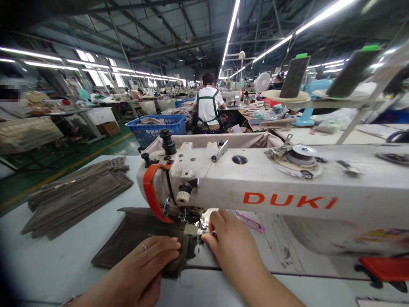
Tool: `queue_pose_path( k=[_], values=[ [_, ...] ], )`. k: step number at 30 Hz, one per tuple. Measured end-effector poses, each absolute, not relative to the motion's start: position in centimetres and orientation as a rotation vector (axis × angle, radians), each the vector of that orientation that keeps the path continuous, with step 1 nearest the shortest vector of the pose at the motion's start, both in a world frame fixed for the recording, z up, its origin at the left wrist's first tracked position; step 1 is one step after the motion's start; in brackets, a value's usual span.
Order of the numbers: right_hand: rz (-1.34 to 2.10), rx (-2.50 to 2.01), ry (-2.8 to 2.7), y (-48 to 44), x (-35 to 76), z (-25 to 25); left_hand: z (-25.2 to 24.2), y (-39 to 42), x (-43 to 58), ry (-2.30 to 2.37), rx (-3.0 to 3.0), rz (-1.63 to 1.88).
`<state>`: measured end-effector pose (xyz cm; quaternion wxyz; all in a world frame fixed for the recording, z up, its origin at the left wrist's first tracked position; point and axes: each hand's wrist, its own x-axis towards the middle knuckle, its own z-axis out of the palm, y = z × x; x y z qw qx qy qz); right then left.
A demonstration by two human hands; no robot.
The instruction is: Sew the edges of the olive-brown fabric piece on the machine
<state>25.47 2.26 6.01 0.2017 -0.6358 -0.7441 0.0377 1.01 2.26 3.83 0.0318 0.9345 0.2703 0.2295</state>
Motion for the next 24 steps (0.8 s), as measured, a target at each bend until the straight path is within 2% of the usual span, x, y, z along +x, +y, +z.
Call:
queue_pose_path(
  k=[2, 8, 11, 17, 24],
  values=[
    [0.066, -1.657, -2.168, 2.0, 24.9, 5.9, 3.3, 2.5, 1.3, 0.855, 2.824, 0.752],
    [0.213, -0.834, -2.546, 0.6, 23.8, 5.9, 3.5, 3.4, 0.4, 0.913, 2.614, 0.858],
    [0.076, -0.75, -2.591, 1.0, 23.4, 4.0, 3.4, 3.7, 0.3, 0.83, 2.74, 0.875],
    [-0.241, -0.719, -2.46, 1.2, 22.9, 2.2, 2.2, 3.8, 1.2, 0.636, 2.949, 0.576],
    [-0.226, -0.747, -2.456, 1.2, 22.7, 2.5, 2.6, 4.9, 1.1, 0.591, 2.985, 0.455]
  ],
)
